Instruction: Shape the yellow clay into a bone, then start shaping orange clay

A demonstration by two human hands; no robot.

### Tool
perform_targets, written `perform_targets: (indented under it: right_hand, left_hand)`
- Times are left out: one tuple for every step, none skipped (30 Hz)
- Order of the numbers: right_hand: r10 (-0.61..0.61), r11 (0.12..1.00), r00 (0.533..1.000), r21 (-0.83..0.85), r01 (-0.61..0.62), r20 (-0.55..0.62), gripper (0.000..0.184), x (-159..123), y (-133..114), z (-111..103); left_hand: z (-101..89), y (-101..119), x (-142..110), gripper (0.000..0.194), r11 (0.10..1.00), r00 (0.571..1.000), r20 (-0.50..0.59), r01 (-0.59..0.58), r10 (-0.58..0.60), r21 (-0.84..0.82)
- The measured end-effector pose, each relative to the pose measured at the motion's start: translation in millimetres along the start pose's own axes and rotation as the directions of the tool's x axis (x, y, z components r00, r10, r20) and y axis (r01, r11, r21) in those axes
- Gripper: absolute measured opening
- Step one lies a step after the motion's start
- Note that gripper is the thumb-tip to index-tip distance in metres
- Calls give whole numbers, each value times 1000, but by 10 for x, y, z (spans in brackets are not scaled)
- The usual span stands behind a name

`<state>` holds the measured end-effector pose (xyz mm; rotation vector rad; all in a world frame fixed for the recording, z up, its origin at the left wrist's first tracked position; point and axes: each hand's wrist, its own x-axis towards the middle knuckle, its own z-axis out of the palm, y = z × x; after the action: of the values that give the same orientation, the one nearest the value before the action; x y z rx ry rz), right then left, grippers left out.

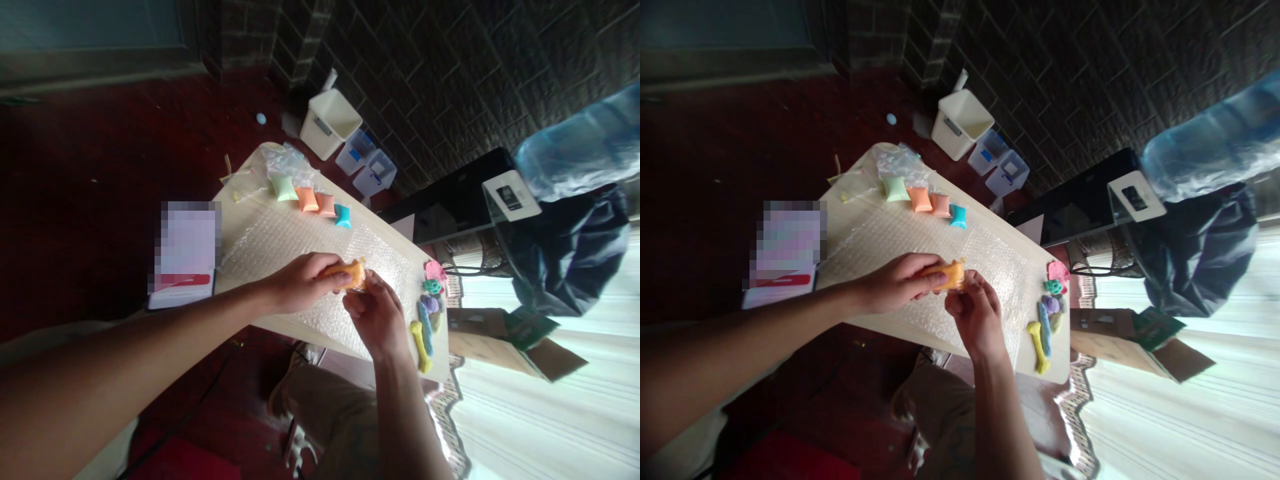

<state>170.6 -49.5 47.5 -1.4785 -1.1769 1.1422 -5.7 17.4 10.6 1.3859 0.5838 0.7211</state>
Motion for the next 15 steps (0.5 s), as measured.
perform_targets:
  right_hand:
    - [-90,985,996,-148,87,-18,22,-5,11,0]
    - [-197,929,980,-324,179,-24,20,-8,29,5]
    - [-296,829,955,-499,252,-10,17,-8,55,17]
    - [-370,706,929,-644,294,18,13,-5,84,34]
    - [-412,594,910,-745,304,44,11,1,115,57]
    - [-427,520,903,-802,295,55,10,9,145,82]
    - [-427,495,903,-822,282,52,9,17,170,108]
    - [-417,520,908,-809,274,40,8,26,187,131]
    - [-386,600,922,-754,267,19,9,33,192,149]
    - [-331,722,944,-647,247,-9,12,37,184,162]
    - [-248,851,968,-485,202,-32,16,40,163,169]
    - [-141,952,989,-281,126,-35,19,40,130,173]
    - [-29,997,999,-66,28,-19,22,38,88,173]
    - [65,992,998,109,-66,12,22,36,44,172]
    - [133,962,990,234,-140,47,21,32,2,170]
  left_hand:
    - [-1,-7,-1,30,999,1000,-23,9,-8,43]
    - [1,-20,-6,32,994,999,-52,14,-9,107]
    - [6,-35,-13,34,982,996,-86,18,-2,186]
    - [13,-50,-24,36,962,992,-122,17,17,272]
    - [19,-63,-38,36,936,987,-152,13,43,352]
    - [22,-73,-52,33,908,982,-174,7,73,420]
    - [21,-77,-66,30,882,977,-188,-1,101,471]
    - [14,-75,-79,27,863,973,-194,-8,123,505]
    - [1,-68,-87,25,853,972,-193,-14,135,522]
    - [-16,-54,-92,25,857,974,-186,-19,133,515]
    - [-37,-36,-92,27,879,979,-169,-23,117,476]
    - [-60,-13,-88,29,914,986,-142,-27,93,405]
    - [-81,11,-82,31,950,992,-110,-30,67,309]
    - [-100,36,-74,33,978,996,-79,-29,46,205]
    - [-114,59,-67,34,994,998,-57,-25,31,109]
